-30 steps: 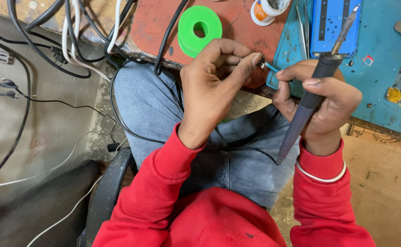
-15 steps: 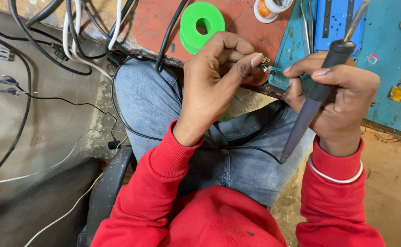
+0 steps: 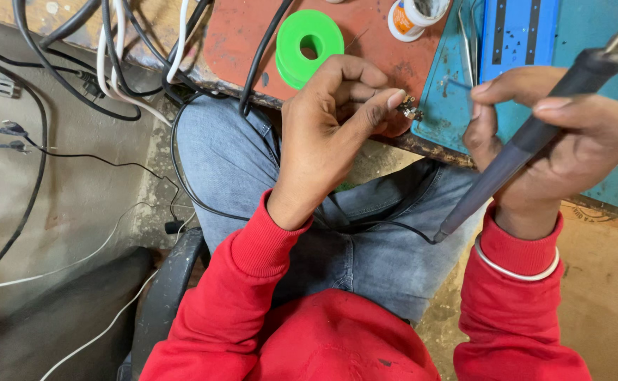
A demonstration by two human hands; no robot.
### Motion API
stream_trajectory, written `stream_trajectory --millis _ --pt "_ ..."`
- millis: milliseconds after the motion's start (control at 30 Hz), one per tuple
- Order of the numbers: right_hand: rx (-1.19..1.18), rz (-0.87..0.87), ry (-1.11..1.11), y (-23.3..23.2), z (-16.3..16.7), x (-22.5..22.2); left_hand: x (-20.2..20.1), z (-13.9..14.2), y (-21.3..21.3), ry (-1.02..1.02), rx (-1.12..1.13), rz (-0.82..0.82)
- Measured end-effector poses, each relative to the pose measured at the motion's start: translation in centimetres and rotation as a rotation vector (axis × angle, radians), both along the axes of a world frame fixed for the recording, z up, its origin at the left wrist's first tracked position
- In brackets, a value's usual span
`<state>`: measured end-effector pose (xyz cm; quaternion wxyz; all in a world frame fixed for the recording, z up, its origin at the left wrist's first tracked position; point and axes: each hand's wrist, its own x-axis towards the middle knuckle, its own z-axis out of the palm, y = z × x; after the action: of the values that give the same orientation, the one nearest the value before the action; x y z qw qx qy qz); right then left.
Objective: The person sits at a repair bench soldering a small circuit board. They hold the board with one hand and a soldering iron in the other, feed solder from a green spool, apply flux from small tins, and reposition and turn the board repeatedly while working on its connections.
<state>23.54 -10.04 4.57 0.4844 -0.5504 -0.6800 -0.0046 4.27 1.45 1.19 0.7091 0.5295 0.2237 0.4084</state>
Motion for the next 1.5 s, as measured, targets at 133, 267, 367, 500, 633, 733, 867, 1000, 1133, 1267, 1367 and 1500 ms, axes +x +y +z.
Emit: stream_trajectory --millis 133,267,367,500,633,733,867,1000,1133,1267,1367,1500 --pt "-0.04 -0.113 0.011 1.7 0.2 0.5 0.1 0.1 -0.1 0.027 0.051 0.028" --pt "-0.126 -0.145 -0.247 4.5 1.2 0.7 0.2 0.4 -0.1 -0.018 -0.058 -0.003" --pt "-0.13 -0.147 -0.38 4.9 1.9 0.3 0.3 0.8 -0.1 0.086 0.014 0.041" --pt "-0.052 -0.221 -0.13 3.0 1.4 -0.6 -0.1 1.5 0.1 0.218 0.115 0.051" --pt "0.136 -0.226 0.423 0.2 -1.0 -2.0 -0.4 2.1 0.8 0.318 0.467 0.068" --pt "0.206 -0.191 0.825 -2.1 -2.9 -3.3 0.1 2.3 0.9 0.473 0.678 0.07" --pt "0.172 -0.128 1.193 -4.6 -4.0 -4.7 0.5 2.4 0.6 0.651 0.899 0.13" --pt "0.191 -0.101 1.278 -5.5 -4.3 -5.4 0.3 2.2 0.6 0.558 0.865 0.198" --pt "0.19 -0.089 1.194 -5.4 -4.2 -5.6 -0.9 1.7 -0.7 0.457 0.823 0.303" --pt "0.217 -0.083 1.107 -5.0 -3.6 -5.8 -2.2 0.9 -2.5 0.454 0.847 0.375" --pt "0.242 -0.143 1.014 -4.3 -3.0 -6.3 -2.3 0.2 -3.0 0.464 0.872 0.393" --pt "-0.025 -0.324 0.517 -3.5 -1.4 -6.2 -2.0 -0.1 -3.1 0.496 0.879 0.4"
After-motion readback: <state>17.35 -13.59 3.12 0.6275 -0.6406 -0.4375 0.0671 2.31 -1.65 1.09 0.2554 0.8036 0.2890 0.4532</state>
